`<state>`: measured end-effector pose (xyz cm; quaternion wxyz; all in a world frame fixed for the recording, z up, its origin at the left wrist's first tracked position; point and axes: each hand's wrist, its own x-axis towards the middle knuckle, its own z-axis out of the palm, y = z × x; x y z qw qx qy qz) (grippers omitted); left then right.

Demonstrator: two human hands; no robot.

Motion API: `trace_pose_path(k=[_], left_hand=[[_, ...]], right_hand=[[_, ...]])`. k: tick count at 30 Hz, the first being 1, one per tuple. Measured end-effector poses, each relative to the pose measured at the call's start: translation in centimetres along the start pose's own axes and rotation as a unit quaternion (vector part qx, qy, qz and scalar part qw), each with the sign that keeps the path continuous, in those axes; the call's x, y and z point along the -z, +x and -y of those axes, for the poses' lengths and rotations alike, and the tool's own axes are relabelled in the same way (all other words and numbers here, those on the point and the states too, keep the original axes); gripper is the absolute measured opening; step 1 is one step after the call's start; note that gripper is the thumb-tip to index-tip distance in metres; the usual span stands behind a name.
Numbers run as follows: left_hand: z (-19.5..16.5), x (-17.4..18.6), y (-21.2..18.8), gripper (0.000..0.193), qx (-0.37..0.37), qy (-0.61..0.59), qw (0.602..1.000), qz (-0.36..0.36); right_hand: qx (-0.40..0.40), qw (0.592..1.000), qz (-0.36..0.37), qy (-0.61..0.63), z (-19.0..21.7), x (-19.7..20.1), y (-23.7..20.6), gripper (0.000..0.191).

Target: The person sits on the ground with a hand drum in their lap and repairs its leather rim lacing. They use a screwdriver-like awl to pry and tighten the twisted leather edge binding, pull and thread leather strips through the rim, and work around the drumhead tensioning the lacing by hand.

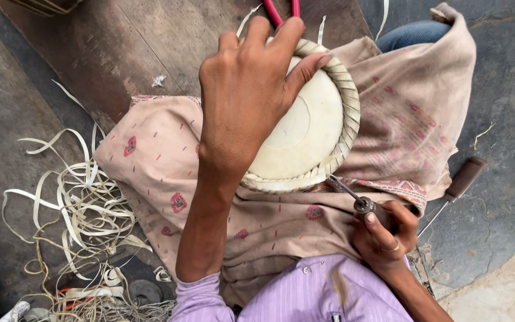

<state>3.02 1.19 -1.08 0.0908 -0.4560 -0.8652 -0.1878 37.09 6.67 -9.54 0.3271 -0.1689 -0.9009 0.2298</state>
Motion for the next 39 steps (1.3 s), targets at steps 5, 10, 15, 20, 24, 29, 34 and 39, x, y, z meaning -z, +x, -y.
trace_pose_path(k=[5, 10, 15, 20, 24, 29, 34, 39], left_hand=[[0.0, 0.3, 0.3, 0.042, -0.009, 0.002, 1.000, -0.028], [-0.6, 1.2, 0.5, 0.043, -0.009, 0.008, 1.000, -0.006], [-0.7, 1.3, 0.6, 0.042, -0.020, -0.004, 0.999, -0.035], [-0.5, 0.9, 0.3, 0.041, 0.020, 0.023, 0.999, 0.013], [-0.6, 1.1, 0.1, 0.039, 0.034, 0.004, 0.999, 0.028], [-0.6, 1.7, 0.8, 0.038, 0.040, 0.006, 0.997, 0.064], [-0.6, 2.1, 0.7, 0.041, 0.043, 0.001, 0.996, 0.081], [0.7, 2.4, 0.3, 0.042, 0.087, 0.001, 0.995, 0.056]], right_hand=[[0.012, 0.998, 0.054, -0.030, 0.2, 1.5, 2.6, 0.059], [-0.194, 0.957, 0.214, 0.033, 5.6, 8.5, 7.2, 0.057], [-0.080, 0.919, 0.357, -0.144, 4.1, 13.8, 8.8, 0.046], [-0.086, 0.922, 0.332, -0.183, 5.2, 13.5, 9.8, 0.043], [-0.122, 0.929, 0.313, -0.152, 6.6, 12.2, 11.2, 0.043], [-0.288, 0.919, 0.270, -0.003, 6.5, 11.8, 9.3, 0.041], [-0.217, 0.925, 0.309, -0.049, 4.8, 12.6, 8.3, 0.044], [-0.152, 0.940, 0.305, -0.023, 3.4, 10.6, 8.2, 0.047]])
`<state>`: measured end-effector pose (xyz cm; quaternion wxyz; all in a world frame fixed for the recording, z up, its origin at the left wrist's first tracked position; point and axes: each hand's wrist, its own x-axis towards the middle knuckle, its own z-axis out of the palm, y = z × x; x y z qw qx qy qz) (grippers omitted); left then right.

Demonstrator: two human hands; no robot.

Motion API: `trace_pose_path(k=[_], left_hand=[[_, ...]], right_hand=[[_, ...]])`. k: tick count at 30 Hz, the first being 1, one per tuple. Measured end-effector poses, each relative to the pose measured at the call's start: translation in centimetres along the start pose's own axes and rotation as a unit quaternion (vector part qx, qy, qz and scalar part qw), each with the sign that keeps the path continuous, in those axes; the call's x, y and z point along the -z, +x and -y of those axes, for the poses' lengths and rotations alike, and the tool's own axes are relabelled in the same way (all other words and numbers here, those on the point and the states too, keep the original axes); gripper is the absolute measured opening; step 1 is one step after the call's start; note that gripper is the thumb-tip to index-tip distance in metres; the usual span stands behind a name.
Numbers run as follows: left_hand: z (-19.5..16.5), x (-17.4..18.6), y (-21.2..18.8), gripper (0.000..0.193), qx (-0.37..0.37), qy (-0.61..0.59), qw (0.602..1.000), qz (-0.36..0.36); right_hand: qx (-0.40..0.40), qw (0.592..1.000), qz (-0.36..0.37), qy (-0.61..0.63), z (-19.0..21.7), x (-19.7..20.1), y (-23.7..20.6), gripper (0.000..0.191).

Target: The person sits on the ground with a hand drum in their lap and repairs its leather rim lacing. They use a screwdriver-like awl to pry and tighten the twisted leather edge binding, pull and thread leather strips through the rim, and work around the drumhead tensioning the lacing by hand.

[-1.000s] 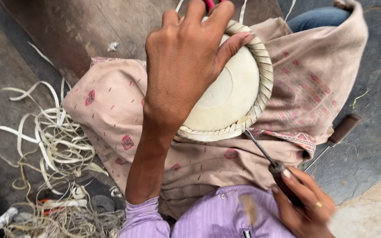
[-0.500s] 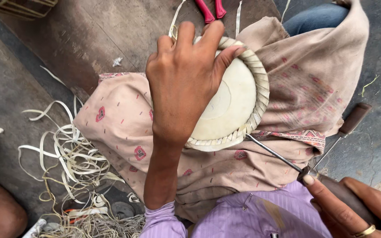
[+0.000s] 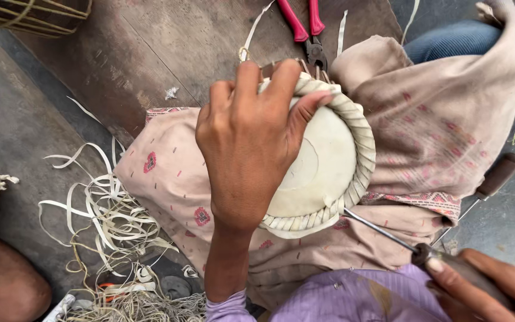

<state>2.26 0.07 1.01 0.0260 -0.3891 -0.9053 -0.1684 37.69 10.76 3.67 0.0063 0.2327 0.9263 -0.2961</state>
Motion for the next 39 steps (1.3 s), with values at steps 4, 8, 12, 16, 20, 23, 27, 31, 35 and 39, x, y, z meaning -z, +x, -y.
trace_pose_path(k=[4, 8, 12, 16, 20, 23, 27, 31, 35, 39], left_hand=[[-0.5, -0.5, 0.2, 0.042, -0.052, -0.017, 0.998, -0.010], [-1.5, -1.3, 0.1, 0.044, -0.068, 0.013, 0.997, -0.024], [-1.8, -1.6, -0.7, 0.045, -0.058, 0.020, 0.997, -0.041], [-1.4, -1.4, -0.8, 0.044, -0.065, 0.031, 0.996, -0.048], [-1.0, -1.1, -0.4, 0.046, -0.072, 0.022, 0.997, -0.027], [-1.2, -1.0, -0.2, 0.047, -0.104, 0.015, 0.993, -0.057], [-1.3, -0.6, -0.3, 0.046, -0.093, 0.007, 0.995, -0.022], [-1.3, 0.8, -0.8, 0.047, -0.154, -0.069, 0.985, -0.025], [0.3, 3.0, -1.4, 0.041, -0.191, -0.171, 0.964, 0.073], [0.9, 3.4, -2.6, 0.034, -0.225, -0.238, 0.937, 0.122]], right_hand=[[0.024, 0.966, -0.104, 0.237, -2.2, -7.0, -2.2, 0.049], [-0.208, 0.840, -0.033, 0.500, -4.3, -9.7, -6.7, 0.044], [-0.087, 0.909, -0.091, 0.398, -4.6, -10.7, -5.3, 0.042], [0.080, 0.953, -0.218, 0.194, -3.0, -14.5, -2.6, 0.049], [-0.093, 0.899, -0.083, 0.420, -3.5, -15.5, -3.2, 0.039], [-0.158, 0.633, 0.079, 0.754, -4.6, -15.1, -3.4, 0.043], [-0.176, 0.562, 0.120, 0.799, -4.8, -14.3, -3.0, 0.047], [-0.120, 0.674, 0.052, 0.727, -5.0, -13.7, -1.1, 0.054], [-0.058, 0.783, 0.092, 0.612, -5.2, -12.9, -0.2, 0.064], [-0.075, 0.846, 0.065, 0.523, -4.5, -12.7, -0.5, 0.056]])
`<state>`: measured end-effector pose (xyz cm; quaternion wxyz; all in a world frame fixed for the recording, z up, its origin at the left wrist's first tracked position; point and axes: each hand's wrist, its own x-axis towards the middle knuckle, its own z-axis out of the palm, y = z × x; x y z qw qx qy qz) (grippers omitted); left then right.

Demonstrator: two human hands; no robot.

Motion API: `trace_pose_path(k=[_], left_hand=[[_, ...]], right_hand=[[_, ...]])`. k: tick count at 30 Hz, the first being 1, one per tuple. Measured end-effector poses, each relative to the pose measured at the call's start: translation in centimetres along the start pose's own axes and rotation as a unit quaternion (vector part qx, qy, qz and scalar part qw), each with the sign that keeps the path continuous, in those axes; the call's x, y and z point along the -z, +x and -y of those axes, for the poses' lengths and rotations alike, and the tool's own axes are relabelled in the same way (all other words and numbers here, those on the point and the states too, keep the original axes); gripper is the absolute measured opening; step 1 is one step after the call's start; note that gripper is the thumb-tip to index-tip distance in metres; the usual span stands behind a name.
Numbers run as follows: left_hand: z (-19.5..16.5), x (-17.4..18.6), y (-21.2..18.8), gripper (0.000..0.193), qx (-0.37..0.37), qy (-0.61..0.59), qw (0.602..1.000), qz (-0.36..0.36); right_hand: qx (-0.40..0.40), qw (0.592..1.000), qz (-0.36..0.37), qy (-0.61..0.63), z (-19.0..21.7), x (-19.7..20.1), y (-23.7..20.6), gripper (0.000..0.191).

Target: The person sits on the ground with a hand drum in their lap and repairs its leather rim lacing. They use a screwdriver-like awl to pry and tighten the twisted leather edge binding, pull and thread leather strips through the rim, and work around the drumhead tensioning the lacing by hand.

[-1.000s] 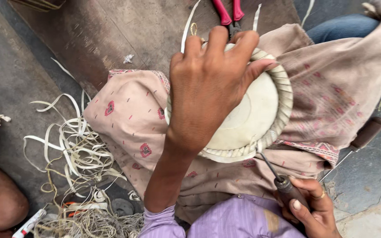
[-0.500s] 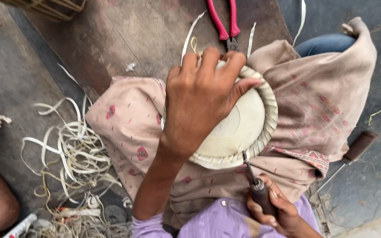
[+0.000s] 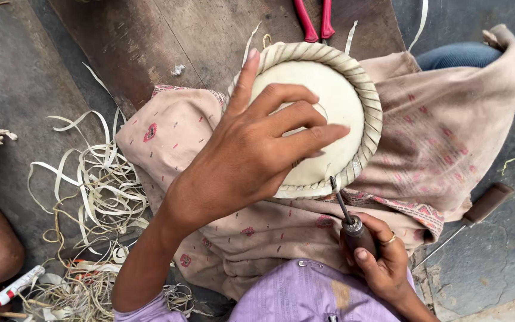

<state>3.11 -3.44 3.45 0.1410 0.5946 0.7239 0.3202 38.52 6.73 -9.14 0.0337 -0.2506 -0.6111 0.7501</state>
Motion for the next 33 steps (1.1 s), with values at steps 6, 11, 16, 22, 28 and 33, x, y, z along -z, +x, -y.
trace_pose_path(k=[6, 11, 16, 22, 28, 33], left_hand=[[0.6, -1.4, -1.7, 0.027, -0.045, -0.125, 0.990, 0.041], [0.1, -2.0, -2.2, 0.018, 0.000, -0.131, 0.991, -0.004], [-1.2, -2.3, -1.6, 0.016, 0.030, -0.084, 0.994, -0.061], [-0.6, -0.9, -1.3, 0.016, 0.047, -0.155, 0.987, 0.019], [-1.3, -0.1, 0.1, 0.010, 0.079, -0.143, 0.985, 0.059], [-2.3, -0.2, -0.2, 0.010, 0.061, -0.127, 0.990, 0.005]], right_hand=[[0.050, 0.974, -0.117, -0.189, -0.2, -3.5, -1.0, 0.044], [0.062, 0.988, -0.108, -0.095, -0.6, -4.9, -0.7, 0.044], [-0.123, 0.935, 0.052, 0.329, 0.5, -3.1, -0.4, 0.058], [-0.168, 0.870, 0.104, 0.452, 1.5, -3.1, -0.8, 0.057], [-0.160, 0.904, 0.078, 0.389, 1.3, -3.4, -1.1, 0.060], [-0.157, 0.909, 0.068, 0.379, 1.3, -3.6, -1.3, 0.062]])
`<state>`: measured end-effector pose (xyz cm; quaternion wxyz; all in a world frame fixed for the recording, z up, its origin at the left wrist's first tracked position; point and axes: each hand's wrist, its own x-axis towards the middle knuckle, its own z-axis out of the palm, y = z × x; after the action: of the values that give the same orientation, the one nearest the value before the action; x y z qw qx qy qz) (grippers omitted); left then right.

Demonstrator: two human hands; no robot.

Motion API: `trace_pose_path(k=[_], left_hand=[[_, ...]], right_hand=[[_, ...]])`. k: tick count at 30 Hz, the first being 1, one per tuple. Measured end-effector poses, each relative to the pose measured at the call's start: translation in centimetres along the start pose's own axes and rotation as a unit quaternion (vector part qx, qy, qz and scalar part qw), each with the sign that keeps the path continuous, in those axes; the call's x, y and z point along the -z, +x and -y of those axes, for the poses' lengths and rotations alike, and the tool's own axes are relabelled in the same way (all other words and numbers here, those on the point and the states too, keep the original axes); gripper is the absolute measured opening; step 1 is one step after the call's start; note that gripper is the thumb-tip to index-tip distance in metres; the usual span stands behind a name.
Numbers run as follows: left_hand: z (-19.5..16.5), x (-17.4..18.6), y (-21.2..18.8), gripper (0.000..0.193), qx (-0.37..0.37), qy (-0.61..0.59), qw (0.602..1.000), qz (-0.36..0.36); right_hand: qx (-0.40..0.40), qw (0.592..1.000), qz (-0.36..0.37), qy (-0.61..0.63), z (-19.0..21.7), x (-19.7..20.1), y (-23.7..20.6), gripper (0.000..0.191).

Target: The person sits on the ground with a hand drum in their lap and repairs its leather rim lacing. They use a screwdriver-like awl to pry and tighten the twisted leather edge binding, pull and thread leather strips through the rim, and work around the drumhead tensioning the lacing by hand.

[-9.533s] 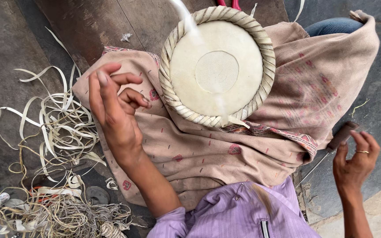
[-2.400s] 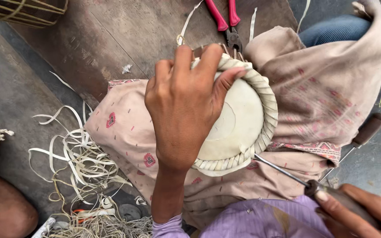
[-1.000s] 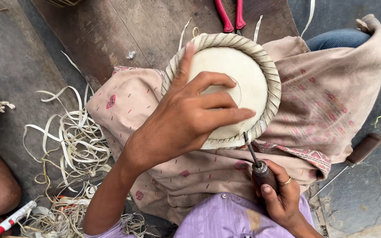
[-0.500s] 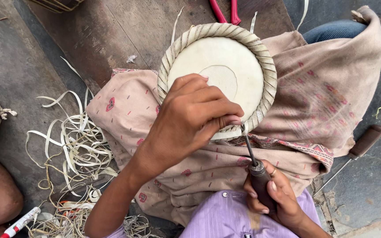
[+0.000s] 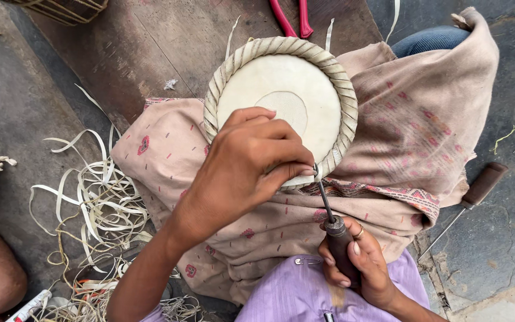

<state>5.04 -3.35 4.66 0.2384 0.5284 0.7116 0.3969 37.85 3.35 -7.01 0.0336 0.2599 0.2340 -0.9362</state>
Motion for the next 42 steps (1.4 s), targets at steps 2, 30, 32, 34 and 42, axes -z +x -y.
trace_pose_path(k=[2, 30, 32, 34, 42], left_hand=[[-0.3, -0.9, -0.8, 0.012, -0.012, 0.000, 0.999, -0.030], [-1.4, -3.1, -2.6, 0.007, 0.082, 0.010, 0.992, -0.094], [-1.4, -3.5, -2.7, 0.008, 0.091, 0.008, 0.989, -0.114], [-1.3, -3.9, -2.8, 0.008, 0.092, 0.009, 0.987, -0.130], [-1.6, -4.3, -3.2, 0.008, 0.093, 0.036, 0.986, -0.135]], right_hand=[[-0.001, 1.000, -0.003, 0.001, -0.1, -0.2, 0.0, 0.062], [0.055, 0.997, -0.035, -0.045, -1.6, 0.2, -0.3, 0.053], [0.079, 0.994, -0.038, -0.064, -2.0, 0.2, -0.2, 0.051], [0.096, 0.992, -0.035, -0.074, -2.2, 0.2, -0.1, 0.049], [0.134, 0.968, -0.092, -0.192, -2.7, 0.2, 0.0, 0.045]])
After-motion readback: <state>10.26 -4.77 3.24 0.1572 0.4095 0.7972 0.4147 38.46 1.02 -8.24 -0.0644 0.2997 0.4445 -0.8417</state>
